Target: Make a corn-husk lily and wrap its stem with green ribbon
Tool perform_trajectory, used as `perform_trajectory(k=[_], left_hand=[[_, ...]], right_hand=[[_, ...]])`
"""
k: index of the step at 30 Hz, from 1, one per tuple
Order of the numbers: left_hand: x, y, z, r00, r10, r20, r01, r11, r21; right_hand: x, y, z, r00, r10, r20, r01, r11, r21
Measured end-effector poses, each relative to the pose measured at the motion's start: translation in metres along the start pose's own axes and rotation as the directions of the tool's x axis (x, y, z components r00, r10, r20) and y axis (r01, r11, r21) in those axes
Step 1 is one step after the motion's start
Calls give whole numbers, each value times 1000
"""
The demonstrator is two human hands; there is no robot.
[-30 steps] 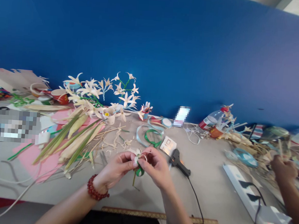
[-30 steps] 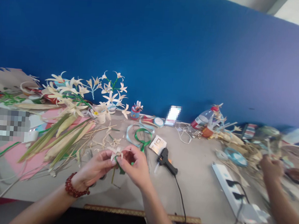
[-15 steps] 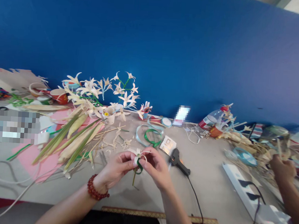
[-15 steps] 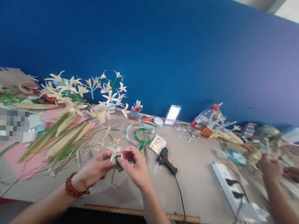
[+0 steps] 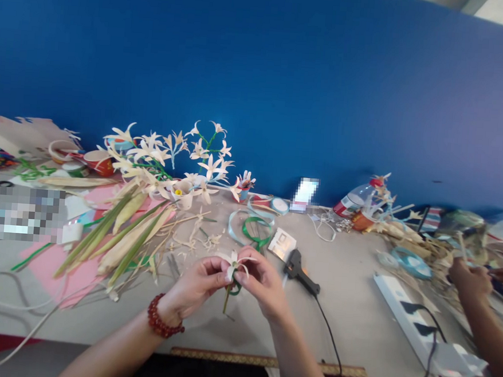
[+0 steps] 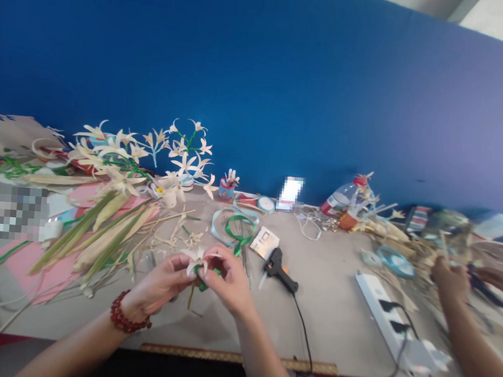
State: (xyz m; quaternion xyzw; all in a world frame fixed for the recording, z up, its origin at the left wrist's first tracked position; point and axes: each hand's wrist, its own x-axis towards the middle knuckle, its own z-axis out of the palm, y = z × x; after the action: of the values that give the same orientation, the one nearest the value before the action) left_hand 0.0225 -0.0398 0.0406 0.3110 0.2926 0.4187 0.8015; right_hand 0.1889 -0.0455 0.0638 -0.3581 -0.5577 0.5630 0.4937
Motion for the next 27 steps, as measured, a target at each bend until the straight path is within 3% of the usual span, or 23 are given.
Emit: perform_trajectory(k=[10, 17, 20, 22, 25, 27], left_hand=[[1, -2, -1, 998, -4, 61, 6, 1000, -27], [1, -1, 0, 1000, 24, -2, -24, 1000, -16], [2, 1, 0, 998, 42, -37, -43, 999, -24], [3, 1, -1, 998, 50, -33, -51, 998, -30], [4, 1, -3, 998, 52, -36, -54, 998, -44], [5, 1, -4, 997, 57, -55, -60, 997, -49]], right_hand=[[1, -1, 1, 997, 38, 70, -50, 983, 176], [-3, 1, 1, 994, 95, 49, -103, 978, 184], [-4, 7, 1, 1000, 23, -10, -22, 995, 101], [-6, 12, 1, 989, -80, -127, 80, 997, -2], [-12, 19, 2, 894, -303, -331, 235, 945, -229], [-20, 23, 4, 859, -394, -326, 274, 893, -356]])
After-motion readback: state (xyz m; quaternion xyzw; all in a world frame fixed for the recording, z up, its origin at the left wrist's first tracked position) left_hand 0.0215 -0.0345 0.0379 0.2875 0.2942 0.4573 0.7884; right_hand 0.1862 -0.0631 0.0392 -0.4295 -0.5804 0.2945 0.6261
